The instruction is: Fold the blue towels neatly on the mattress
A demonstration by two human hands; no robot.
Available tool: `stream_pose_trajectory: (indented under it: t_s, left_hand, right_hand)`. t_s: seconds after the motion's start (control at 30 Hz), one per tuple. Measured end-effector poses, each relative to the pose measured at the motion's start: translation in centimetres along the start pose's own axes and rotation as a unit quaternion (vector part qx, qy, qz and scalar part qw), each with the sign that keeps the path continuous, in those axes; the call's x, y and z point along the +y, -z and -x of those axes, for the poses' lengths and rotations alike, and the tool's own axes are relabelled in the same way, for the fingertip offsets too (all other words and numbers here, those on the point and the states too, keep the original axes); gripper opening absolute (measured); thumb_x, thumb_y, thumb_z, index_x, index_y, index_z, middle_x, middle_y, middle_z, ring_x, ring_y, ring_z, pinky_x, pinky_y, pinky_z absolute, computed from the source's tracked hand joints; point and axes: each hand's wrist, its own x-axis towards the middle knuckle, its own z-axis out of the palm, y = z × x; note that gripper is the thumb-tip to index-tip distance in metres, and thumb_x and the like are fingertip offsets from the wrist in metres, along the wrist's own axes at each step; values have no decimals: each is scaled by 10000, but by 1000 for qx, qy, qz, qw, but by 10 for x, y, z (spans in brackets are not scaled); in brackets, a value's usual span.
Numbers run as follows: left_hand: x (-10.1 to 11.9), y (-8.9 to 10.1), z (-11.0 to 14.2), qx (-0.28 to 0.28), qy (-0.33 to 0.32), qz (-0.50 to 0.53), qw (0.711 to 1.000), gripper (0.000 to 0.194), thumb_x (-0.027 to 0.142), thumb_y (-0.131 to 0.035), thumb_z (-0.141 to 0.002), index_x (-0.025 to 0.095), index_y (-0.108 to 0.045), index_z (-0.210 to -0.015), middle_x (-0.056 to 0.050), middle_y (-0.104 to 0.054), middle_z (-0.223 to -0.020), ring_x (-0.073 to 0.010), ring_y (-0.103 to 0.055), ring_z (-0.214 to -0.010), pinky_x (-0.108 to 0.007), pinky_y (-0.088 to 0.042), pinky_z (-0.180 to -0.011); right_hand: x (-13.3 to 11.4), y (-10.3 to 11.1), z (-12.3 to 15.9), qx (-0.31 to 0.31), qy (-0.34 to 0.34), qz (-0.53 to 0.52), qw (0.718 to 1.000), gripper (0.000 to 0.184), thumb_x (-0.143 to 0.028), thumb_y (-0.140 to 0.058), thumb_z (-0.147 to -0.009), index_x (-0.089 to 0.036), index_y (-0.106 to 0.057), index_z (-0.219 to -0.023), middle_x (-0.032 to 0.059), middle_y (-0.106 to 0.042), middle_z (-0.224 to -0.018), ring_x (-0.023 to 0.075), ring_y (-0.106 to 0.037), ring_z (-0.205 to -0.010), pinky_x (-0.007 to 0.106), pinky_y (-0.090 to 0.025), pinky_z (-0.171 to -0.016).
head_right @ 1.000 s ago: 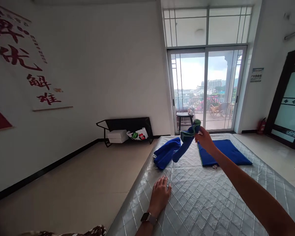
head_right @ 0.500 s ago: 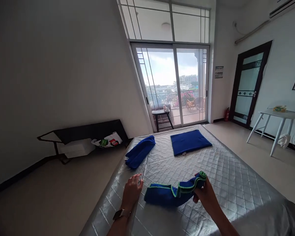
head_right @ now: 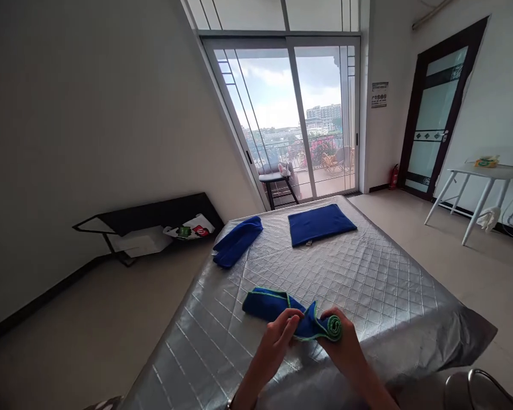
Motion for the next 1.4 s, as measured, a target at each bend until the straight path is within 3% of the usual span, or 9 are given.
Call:
stream_pose_trajectory:
  t_s: [0.17, 0.5, 0.7, 0.87, 0.97, 1.07, 1.17, 1.27, 1.4]
  left_hand:
    - [14, -37, 29, 55, 11, 92, 994, 553, 695, -618, -824, 185, -739, -1000, -40, -724, -841, -194, -633, -770, -270, -494, -708]
    - [16, -33, 51, 52, 33, 157, 986, 461, 576, -680, -823, 211, -761, -1093, -66, -777, -1064, -257, -696, -1005, -312, -554, -869]
    - [12, -32, 57, 38, 28, 148, 988, 429, 495, -595, -863, 255, -763, -1177, -50, -735, -1256, -293, -634, -1199, -361, -498, -1038]
    - [7, -27, 58, 46, 11, 81, 996, 439, 464, -492, -921, 254, -737, -1219, -60, -744, -1192, -269, -661, -1112, -378, -537, -971]
    - [5, -21, 55, 124, -12, -41, 991, 387, 444, -536, -924, 247, -748, -1180, -70, -737, -979, -244, -678, -918, -409, -567, -898]
    - [5, -17, 54, 186, -80, -134, 970, 355, 342, -615, -877, 263, -741, -1199, -94, -693, -1047, -267, -656, -1012, -464, -556, -947]
    - [12, -18, 54, 107, -146, -143, 973, 529, 163, -585, -836, 319, -657, -1336, -98, -618, -1337, -273, -584, -1239, -475, -505, -1061]
    - [18, -24, 55, -4, -173, -119, 978, 726, 59, -566, -759, 341, -572, -1428, -83, -599, -1386, -257, -569, -1275, -453, -482, -1099]
    - [18, -31, 54, 34, -147, -57, 987, 603, 101, -584, -783, 309, -646, -1346, -80, -666, -1177, -231, -657, -1099, -398, -546, -998]
  right_hand:
    - [-5, 9, 13, -46, 34, -14, 998, 236, -192, -672, -635, -243, -648, -865, -21, -683, -811, 169, -623, -730, 259, -502, -674]
    - [-18, 17, 17, -115, 0, 40, 993, 349, -188, -712, -651, -240, -670, -994, 6, -743, -939, 211, -685, -844, 315, -552, -791]
    - [-16, 23, 20, -95, 26, 76, 992, 357, -316, -748, -748, -253, -702, -1096, 34, -770, -1006, 225, -717, -871, 335, -585, -819]
    - [-9, 23, 20, -90, 64, 84, 990, 273, -284, -710, -793, -260, -707, -1065, 30, -777, -986, 208, -719, -853, 322, -587, -829]
    - [-11, 23, 21, -92, 85, 76, 989, 281, -211, -668, -785, -258, -699, -1060, 35, -777, -1012, 214, -722, -895, 323, -581, -847]
    - [-18, 21, 23, -109, 90, 63, 988, 289, -176, -636, -779, -261, -697, -1048, 33, -771, -1026, 213, -715, -916, 315, -577, -841]
    - [-25, 20, 24, -146, 88, 56, 984, 287, -159, -640, -765, -263, -708, -1025, 20, -765, -976, 200, -703, -875, 300, -571, -816]
    - [-27, 19, 24, -164, 74, 50, 982, 313, -135, -649, -735, -258, -713, -1015, 16, -762, -960, 206, -703, -873, 312, -571, -823]
    - [-24, 15, 25, -117, 36, 13, 992, 381, -187, -701, -738, -266, -662, -1109, 24, -750, -1033, 220, -716, -925, 340, -588, -844]
